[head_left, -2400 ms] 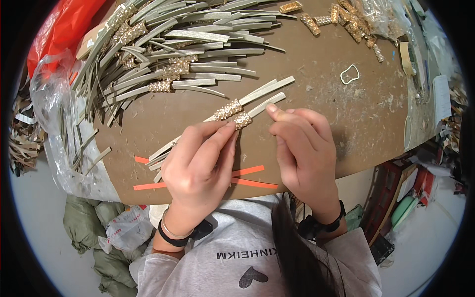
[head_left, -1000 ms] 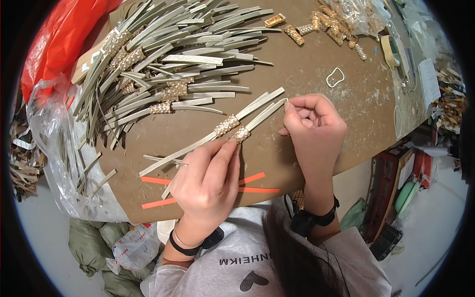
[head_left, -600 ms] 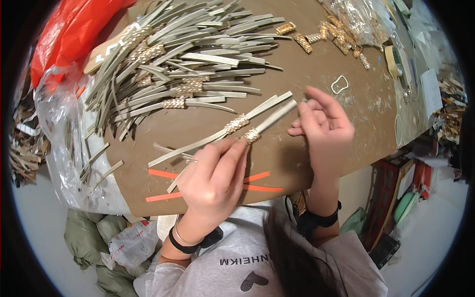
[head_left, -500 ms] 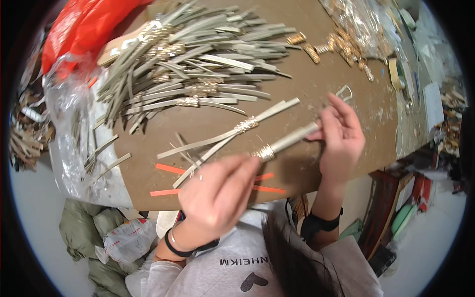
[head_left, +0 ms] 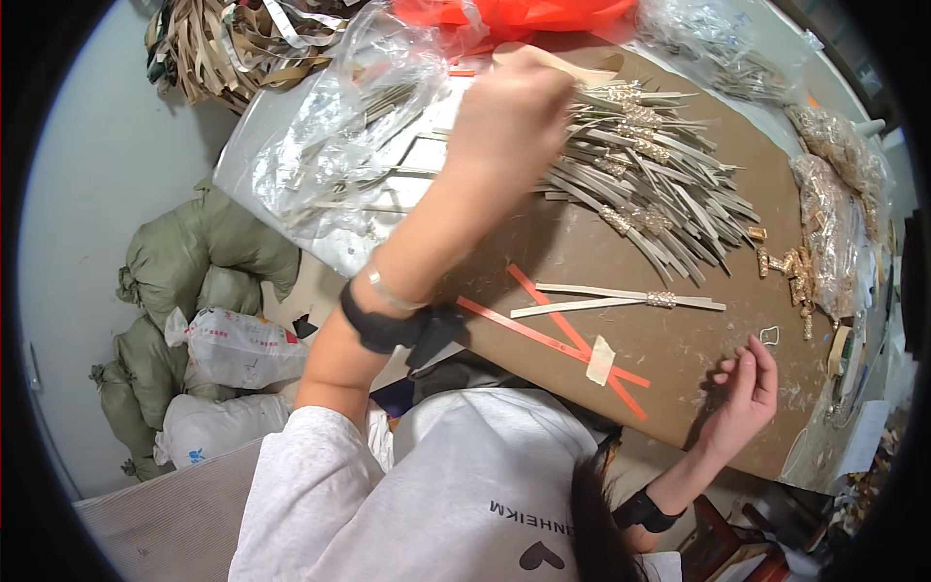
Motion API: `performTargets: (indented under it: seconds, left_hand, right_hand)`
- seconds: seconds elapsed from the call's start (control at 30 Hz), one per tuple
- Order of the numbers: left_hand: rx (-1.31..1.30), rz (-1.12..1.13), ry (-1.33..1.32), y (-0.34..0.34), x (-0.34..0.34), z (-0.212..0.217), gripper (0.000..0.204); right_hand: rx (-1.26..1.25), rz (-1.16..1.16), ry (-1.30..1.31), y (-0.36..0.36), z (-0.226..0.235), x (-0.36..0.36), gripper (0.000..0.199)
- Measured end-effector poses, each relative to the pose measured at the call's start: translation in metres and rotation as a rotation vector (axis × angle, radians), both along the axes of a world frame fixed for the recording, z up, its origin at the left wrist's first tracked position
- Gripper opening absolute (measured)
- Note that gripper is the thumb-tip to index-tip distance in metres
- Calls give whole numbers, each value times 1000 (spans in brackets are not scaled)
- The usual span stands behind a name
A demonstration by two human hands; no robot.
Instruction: Assembling decorative buckles onto shoe straps.
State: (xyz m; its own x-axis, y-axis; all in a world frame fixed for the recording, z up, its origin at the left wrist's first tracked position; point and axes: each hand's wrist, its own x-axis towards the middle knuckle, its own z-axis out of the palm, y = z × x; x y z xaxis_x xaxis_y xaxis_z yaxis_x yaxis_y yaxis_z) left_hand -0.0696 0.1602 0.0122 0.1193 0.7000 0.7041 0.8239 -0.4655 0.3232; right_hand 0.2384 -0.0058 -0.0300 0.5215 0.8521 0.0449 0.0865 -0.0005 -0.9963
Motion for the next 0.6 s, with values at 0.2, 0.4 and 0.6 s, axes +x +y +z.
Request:
performTargets:
  seconds: [0.2, 0.4, 0.6]
  left_hand:
    - [-656, 308, 52, -56, -136, 1, 16]
    - [-912, 364, -23, -83, -155, -7, 18]
    - [-558, 206, -452, -96, -145, 20, 11]
  right_hand:
    - [-17, 31, -26, -5, -1, -1, 19]
    - [-25, 128, -45, -4, 12, -33, 17]
    - [-31, 253, -7, -10, 31, -62, 15]
